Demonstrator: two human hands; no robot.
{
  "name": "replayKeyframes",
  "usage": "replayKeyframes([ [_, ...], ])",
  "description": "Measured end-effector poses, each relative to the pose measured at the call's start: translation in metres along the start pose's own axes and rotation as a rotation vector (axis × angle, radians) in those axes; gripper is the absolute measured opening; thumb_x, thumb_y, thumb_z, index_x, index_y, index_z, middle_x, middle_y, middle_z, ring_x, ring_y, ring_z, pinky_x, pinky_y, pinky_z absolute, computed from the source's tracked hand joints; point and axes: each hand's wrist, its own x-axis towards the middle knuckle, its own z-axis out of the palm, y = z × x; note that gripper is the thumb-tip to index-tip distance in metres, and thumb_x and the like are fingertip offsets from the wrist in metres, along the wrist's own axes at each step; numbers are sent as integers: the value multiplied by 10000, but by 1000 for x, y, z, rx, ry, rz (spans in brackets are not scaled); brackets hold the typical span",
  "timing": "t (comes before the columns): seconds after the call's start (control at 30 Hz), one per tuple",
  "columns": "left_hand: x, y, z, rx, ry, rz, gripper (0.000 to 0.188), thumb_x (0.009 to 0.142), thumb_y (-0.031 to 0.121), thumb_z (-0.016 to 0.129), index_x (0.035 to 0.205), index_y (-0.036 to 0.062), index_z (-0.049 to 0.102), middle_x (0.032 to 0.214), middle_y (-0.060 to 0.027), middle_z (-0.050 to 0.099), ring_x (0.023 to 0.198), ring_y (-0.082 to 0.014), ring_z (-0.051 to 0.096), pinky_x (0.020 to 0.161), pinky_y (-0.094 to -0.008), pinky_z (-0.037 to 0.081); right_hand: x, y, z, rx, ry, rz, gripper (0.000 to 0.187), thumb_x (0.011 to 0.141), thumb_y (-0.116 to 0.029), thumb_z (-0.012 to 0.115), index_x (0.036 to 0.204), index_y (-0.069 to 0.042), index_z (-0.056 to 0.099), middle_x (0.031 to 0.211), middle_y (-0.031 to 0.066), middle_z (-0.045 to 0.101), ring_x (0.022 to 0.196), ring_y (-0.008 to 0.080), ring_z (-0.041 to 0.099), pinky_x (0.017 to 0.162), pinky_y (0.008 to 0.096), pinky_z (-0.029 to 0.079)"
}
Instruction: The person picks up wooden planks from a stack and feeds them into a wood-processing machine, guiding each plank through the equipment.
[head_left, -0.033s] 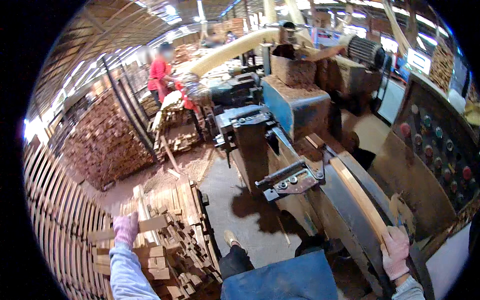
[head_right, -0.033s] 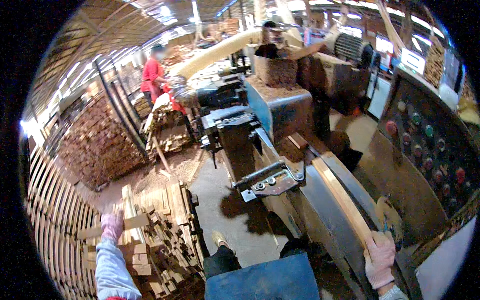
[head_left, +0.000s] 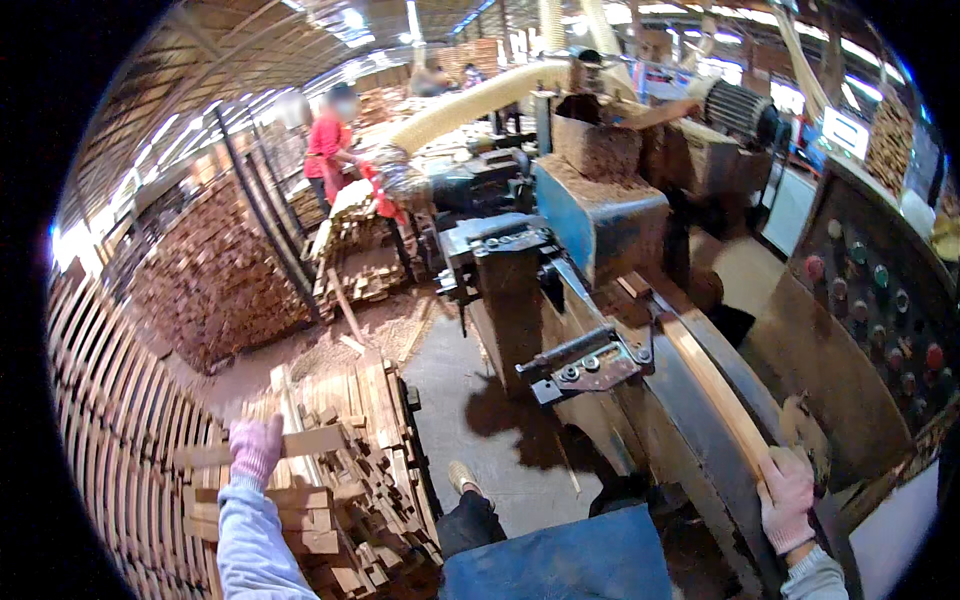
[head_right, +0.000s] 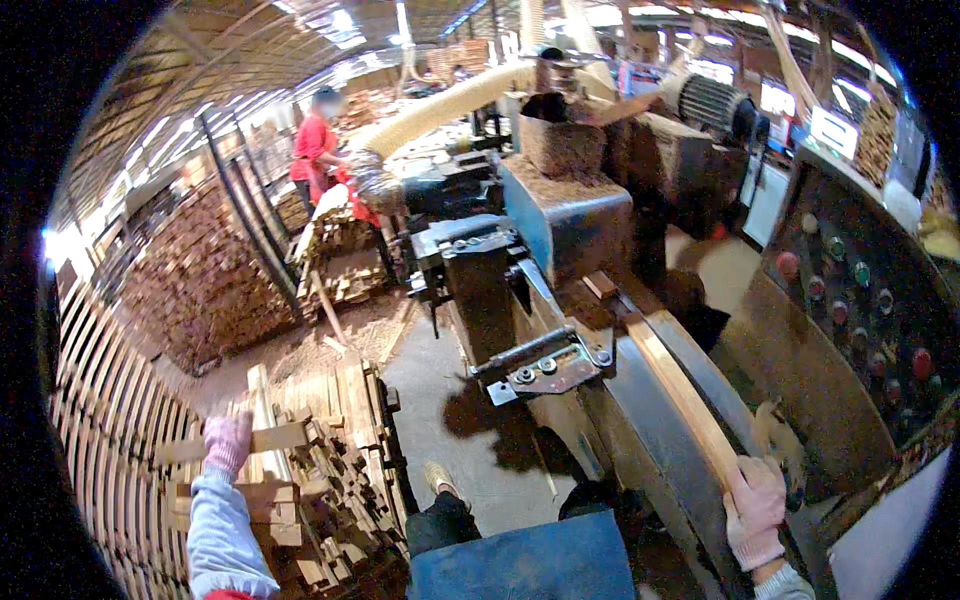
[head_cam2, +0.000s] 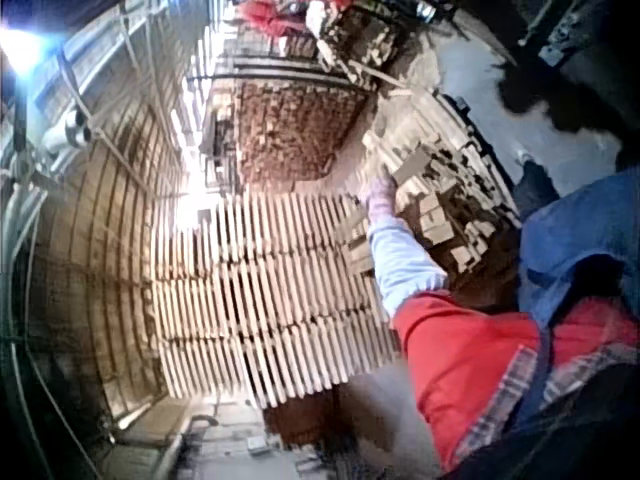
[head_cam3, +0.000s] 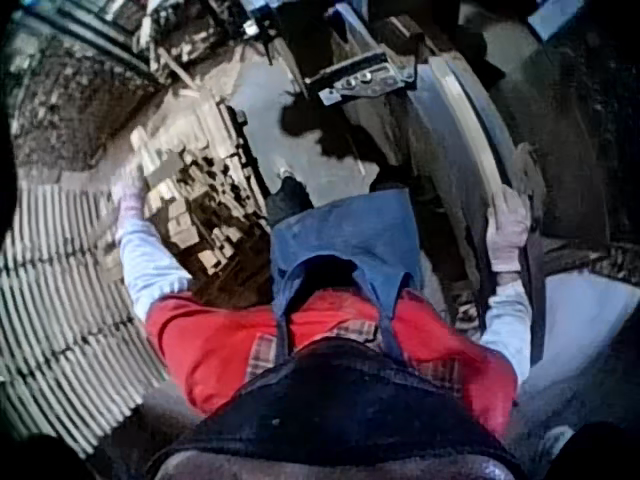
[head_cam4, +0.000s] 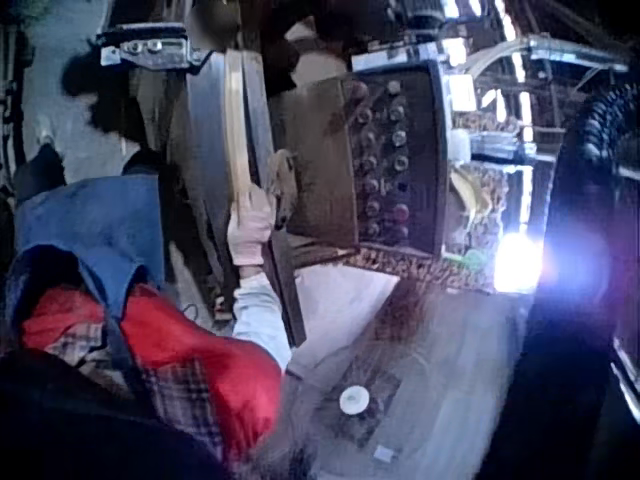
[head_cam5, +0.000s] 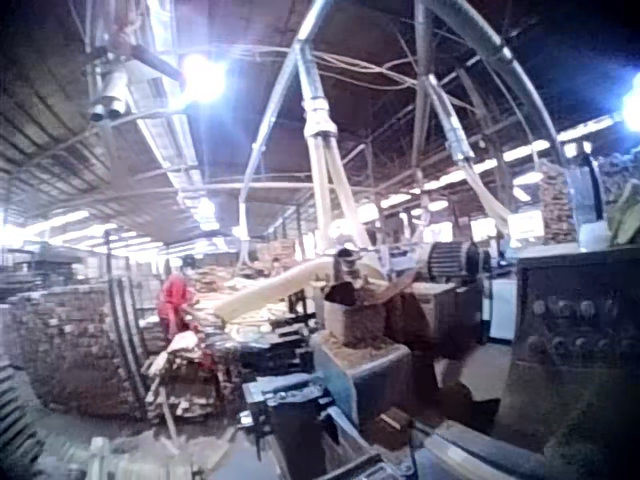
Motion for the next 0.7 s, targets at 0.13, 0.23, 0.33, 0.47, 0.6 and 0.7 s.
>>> replayKeyframes([
  [0.13,-3,74,-92,126,-212,-48,474,1067,467,356,1123,244,771,840,-53,746,895,-266,683,875,-455,489,71,19,59,35,98,-96,458,806,-104,697,1261,-80,641,1169,167,635,1117,399,579,1017,499,443],
  [0.23,-16,122,-148,-163,-115,287,517,1053,547,376,1027,242,793,777,-64,725,902,-282,670,889,-461,460,131,17,104,-22,47,-55,471,839,-143,709,1303,-109,632,1185,151,658,1119,382,598,986,490,464],
  [0.33,-18,184,-187,-269,125,583,591,1044,562,410,806,166,779,625,-93,654,641,-332,649,804,-472,484,168,-15,110,58,2,-56,511,840,-184,737,1329,-98,616,1218,152,671,1142,384,610,983,487,482],
  [0.47,-9,282,-233,-287,163,847,581,1033,558,426,752,135,707,627,-98,633,669,-290,623,668,-486,444,143,-102,66,607,42,-387,702,767,-310,829,1376,-66,580,1257,228,648,1239,420,574,1041,500,478],
  [0.6,-8,393,-297,-323,280,1100,263,921,376,595,795,170,699,630,-54,602,664,-268,626,645,-447,472,68,-143,16,436,-33,-373,793,703,-194,842,1419,-26,546,1184,248,655,1102,443,637,973,481,522],
  [0.7,-50,450,-339,-525,417,1024,339,906,461,603,734,172,641,703,-104,591,728,-291,578,757,-460,439,16,-117,-6,442,94,-96,763,705,-124,793,1417,2,547,1102,234,672,995,415,668,885,471,551],
])
